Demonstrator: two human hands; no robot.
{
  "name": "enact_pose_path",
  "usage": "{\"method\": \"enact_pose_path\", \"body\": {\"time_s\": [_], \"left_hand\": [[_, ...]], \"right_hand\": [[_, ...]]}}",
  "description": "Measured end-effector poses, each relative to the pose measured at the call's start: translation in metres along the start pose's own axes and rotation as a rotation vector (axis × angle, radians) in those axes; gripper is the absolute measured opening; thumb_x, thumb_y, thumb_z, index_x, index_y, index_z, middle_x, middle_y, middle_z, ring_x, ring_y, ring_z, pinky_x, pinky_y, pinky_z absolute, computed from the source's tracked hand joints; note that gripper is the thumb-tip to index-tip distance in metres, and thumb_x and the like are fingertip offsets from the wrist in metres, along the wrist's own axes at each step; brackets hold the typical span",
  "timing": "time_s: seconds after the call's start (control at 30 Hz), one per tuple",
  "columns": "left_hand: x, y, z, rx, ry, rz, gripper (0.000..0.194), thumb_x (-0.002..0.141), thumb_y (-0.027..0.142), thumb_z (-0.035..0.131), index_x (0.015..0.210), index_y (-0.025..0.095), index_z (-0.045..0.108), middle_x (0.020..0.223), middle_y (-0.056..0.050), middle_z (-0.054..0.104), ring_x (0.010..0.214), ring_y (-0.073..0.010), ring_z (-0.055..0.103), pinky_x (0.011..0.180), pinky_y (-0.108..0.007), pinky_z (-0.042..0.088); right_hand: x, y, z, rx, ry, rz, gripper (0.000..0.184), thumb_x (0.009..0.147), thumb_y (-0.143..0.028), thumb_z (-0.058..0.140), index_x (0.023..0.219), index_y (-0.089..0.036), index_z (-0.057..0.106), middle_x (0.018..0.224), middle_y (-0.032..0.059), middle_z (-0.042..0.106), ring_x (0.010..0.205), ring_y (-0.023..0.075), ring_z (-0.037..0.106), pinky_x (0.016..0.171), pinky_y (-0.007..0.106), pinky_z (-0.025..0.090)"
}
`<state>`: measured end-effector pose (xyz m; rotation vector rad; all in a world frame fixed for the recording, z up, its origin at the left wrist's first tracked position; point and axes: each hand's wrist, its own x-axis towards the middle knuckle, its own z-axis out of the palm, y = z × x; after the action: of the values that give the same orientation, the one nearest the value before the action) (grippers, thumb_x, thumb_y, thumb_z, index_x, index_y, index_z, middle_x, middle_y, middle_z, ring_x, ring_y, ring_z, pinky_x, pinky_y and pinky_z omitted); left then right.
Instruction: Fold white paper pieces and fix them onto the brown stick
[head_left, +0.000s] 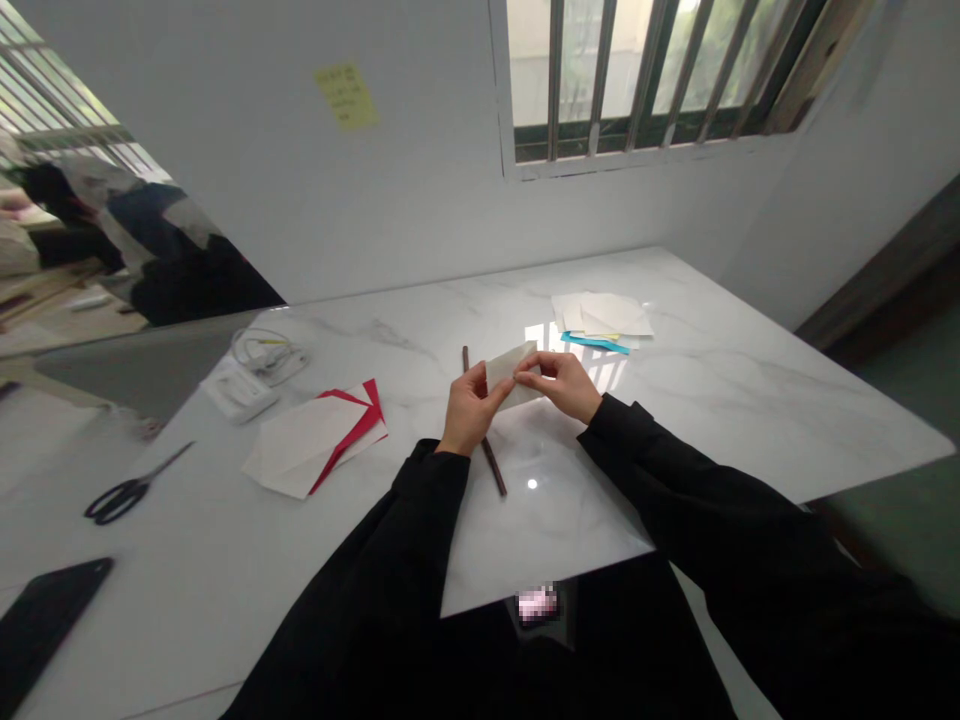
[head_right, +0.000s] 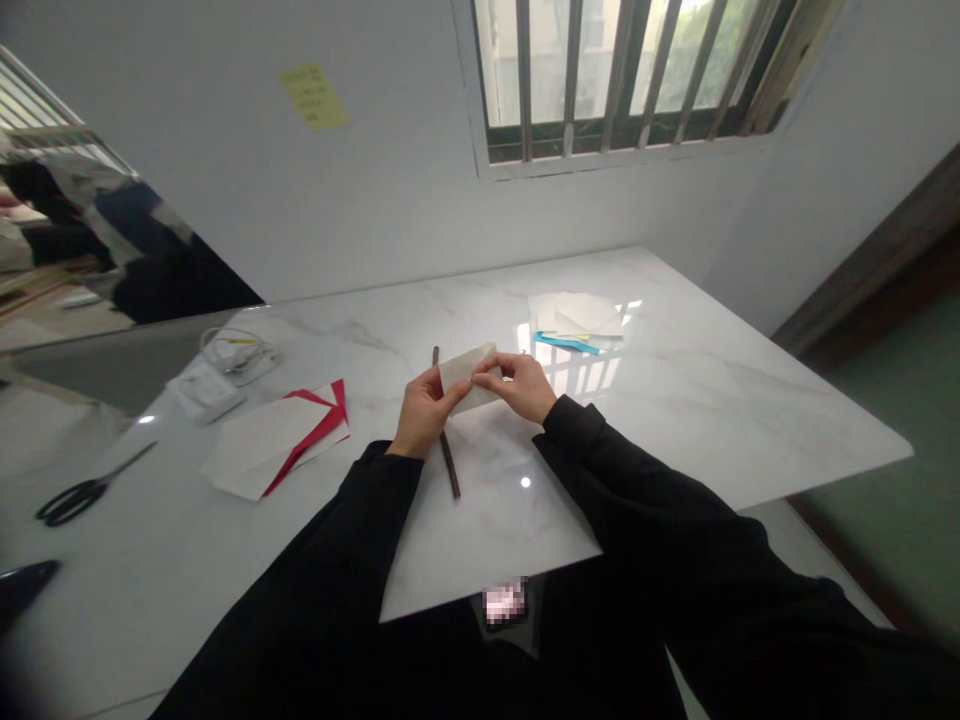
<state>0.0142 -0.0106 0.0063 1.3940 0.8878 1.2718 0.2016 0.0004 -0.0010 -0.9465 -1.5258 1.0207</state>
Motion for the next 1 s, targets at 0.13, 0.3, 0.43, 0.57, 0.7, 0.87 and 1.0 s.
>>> {"method": "enact_pose_path", "body": {"time_s": [0.13, 0.3, 0.43, 0.57, 0.7, 0.87, 1.0], "left_hand": [[0.000, -0.001, 0.000, 0.002, 0.007, 0.001, 0.055, 0.070, 0.055, 0.094, 0.102, 0.013, 0.076, 0.095, -0.008, 0.080, 0.089, -0.0248, 0.075, 0.085, -0.037, 0.060], [-0.001, -0.001, 0.001, 0.008, 0.018, 0.005, 0.052, 0.071, 0.054, 0.093, 0.100, 0.014, 0.077, 0.091, -0.006, 0.079, 0.082, -0.0217, 0.074, 0.079, -0.033, 0.058], [-0.001, 0.000, 0.002, 0.011, 0.032, 0.006, 0.051, 0.071, 0.055, 0.093, 0.098, 0.014, 0.077, 0.088, -0.006, 0.078, 0.078, -0.0204, 0.072, 0.076, -0.032, 0.058], [-0.001, -0.001, 0.002, 0.037, 0.048, -0.004, 0.053, 0.071, 0.058, 0.092, 0.097, 0.014, 0.077, 0.087, -0.005, 0.078, 0.079, -0.0211, 0.072, 0.076, -0.032, 0.058], [-0.001, -0.002, 0.002, 0.026, 0.058, -0.015, 0.053, 0.071, 0.056, 0.093, 0.099, 0.014, 0.077, 0.089, -0.005, 0.078, 0.080, -0.0211, 0.072, 0.078, -0.033, 0.058], [-0.001, -0.003, 0.002, 0.005, 0.056, -0.016, 0.052, 0.071, 0.054, 0.093, 0.101, 0.014, 0.078, 0.090, -0.005, 0.079, 0.079, -0.0205, 0.072, 0.079, -0.033, 0.058], [0.000, -0.004, 0.001, 0.023, 0.070, -0.024, 0.052, 0.069, 0.054, 0.094, 0.100, 0.014, 0.079, 0.089, -0.006, 0.079, 0.079, -0.0212, 0.073, 0.079, -0.033, 0.059]], "right_hand": [[0.000, 0.001, 0.001, 0.035, 0.006, 0.015, 0.031, 0.080, -0.048, 0.085, 0.086, -0.019, 0.079, 0.086, 0.0047, 0.078, 0.076, 0.0183, 0.068, 0.074, 0.031, 0.054], [0.001, 0.005, 0.004, 0.096, 0.024, 0.027, 0.029, 0.078, -0.047, 0.086, 0.086, -0.019, 0.079, 0.086, 0.0043, 0.078, 0.076, 0.0182, 0.067, 0.072, 0.031, 0.053], [0.000, 0.007, 0.007, 0.109, 0.035, 0.034, 0.031, 0.079, -0.048, 0.086, 0.087, -0.020, 0.078, 0.087, 0.0041, 0.077, 0.078, 0.0189, 0.067, 0.074, 0.032, 0.053], [-0.001, 0.007, 0.010, 0.139, 0.058, 0.025, 0.034, 0.078, -0.049, 0.086, 0.089, -0.022, 0.070, 0.087, 0.0019, 0.074, 0.079, 0.0183, 0.066, 0.076, 0.033, 0.055], [-0.001, 0.010, 0.013, 0.227, 0.087, 0.073, 0.048, 0.073, -0.049, 0.090, 0.094, -0.026, 0.054, 0.084, -0.0016, 0.071, 0.074, 0.0176, 0.067, 0.071, 0.032, 0.057], [-0.001, 0.011, 0.015, 0.331, 0.130, 0.134, 0.067, 0.068, -0.045, 0.094, 0.108, -0.028, 0.044, 0.087, -0.0016, 0.076, 0.073, 0.0199, 0.073, 0.073, 0.036, 0.061], [0.000, 0.008, 0.012, 0.339, 0.100, 0.127, 0.069, 0.066, -0.044, 0.095, 0.119, -0.026, 0.053, 0.094, 0.0022, 0.079, 0.084, 0.0235, 0.077, 0.080, 0.039, 0.064]]}}
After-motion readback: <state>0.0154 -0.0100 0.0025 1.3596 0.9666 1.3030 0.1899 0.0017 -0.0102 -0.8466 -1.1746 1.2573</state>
